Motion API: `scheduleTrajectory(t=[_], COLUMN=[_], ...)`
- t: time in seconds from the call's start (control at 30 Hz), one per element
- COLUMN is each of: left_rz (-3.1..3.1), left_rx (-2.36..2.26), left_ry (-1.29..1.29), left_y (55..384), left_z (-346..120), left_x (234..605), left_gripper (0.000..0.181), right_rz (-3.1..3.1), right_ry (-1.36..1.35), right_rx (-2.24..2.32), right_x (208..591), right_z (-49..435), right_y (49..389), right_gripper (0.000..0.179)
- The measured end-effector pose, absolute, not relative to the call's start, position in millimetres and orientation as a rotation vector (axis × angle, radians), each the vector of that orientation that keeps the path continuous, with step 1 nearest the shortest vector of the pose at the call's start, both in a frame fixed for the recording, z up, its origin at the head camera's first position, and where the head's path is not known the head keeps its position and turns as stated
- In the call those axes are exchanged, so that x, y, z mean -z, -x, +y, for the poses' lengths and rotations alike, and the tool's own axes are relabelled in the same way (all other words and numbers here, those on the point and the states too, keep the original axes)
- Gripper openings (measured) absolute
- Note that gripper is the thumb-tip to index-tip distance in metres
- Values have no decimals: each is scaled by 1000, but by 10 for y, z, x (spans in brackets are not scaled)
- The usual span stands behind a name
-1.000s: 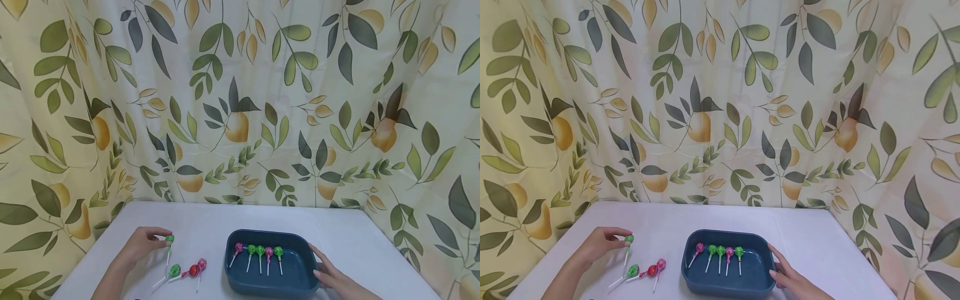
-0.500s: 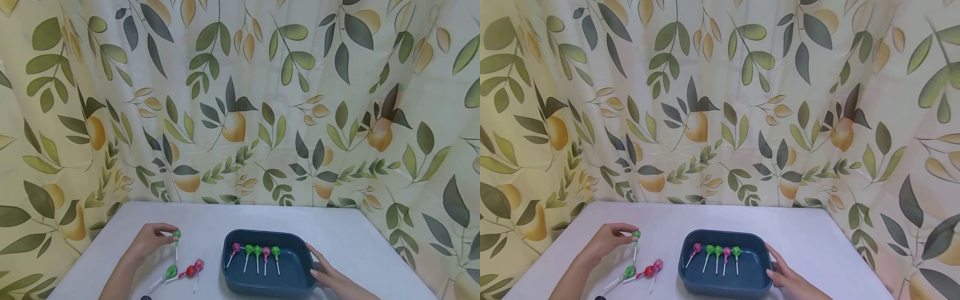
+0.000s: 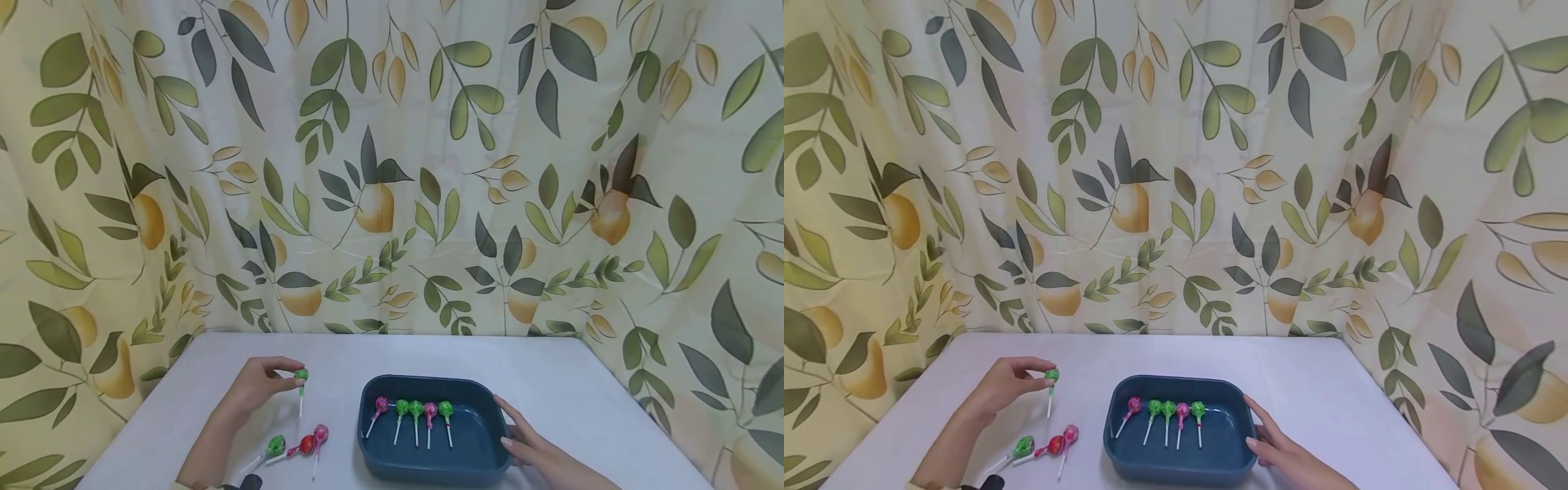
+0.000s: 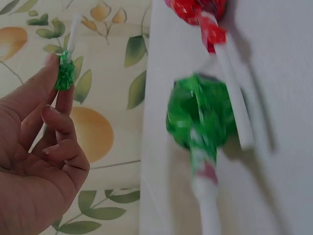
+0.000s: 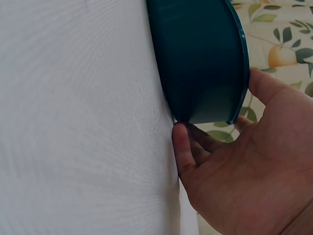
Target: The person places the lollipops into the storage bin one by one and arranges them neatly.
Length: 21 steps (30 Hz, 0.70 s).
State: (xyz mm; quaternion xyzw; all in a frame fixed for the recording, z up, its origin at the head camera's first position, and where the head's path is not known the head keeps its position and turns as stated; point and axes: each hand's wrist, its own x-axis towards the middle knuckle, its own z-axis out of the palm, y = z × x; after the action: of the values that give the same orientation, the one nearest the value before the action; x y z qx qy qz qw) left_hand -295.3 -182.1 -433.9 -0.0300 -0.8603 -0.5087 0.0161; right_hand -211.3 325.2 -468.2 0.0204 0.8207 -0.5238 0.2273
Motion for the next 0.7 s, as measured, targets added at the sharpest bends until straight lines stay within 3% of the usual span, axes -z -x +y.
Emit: scheduleTrajectory(t=[0.7], left_rz=[-2639], left_rx=[1679], left_ry=[212], left_y=[3011], left_z=[-1256], left_x=[4223], left_gripper=[20], right_rz=[2244], right_ry=[42], right_rx=[1463], right_x=[4657], right_z=[3274], right_y=[2045], right_gripper=[79])
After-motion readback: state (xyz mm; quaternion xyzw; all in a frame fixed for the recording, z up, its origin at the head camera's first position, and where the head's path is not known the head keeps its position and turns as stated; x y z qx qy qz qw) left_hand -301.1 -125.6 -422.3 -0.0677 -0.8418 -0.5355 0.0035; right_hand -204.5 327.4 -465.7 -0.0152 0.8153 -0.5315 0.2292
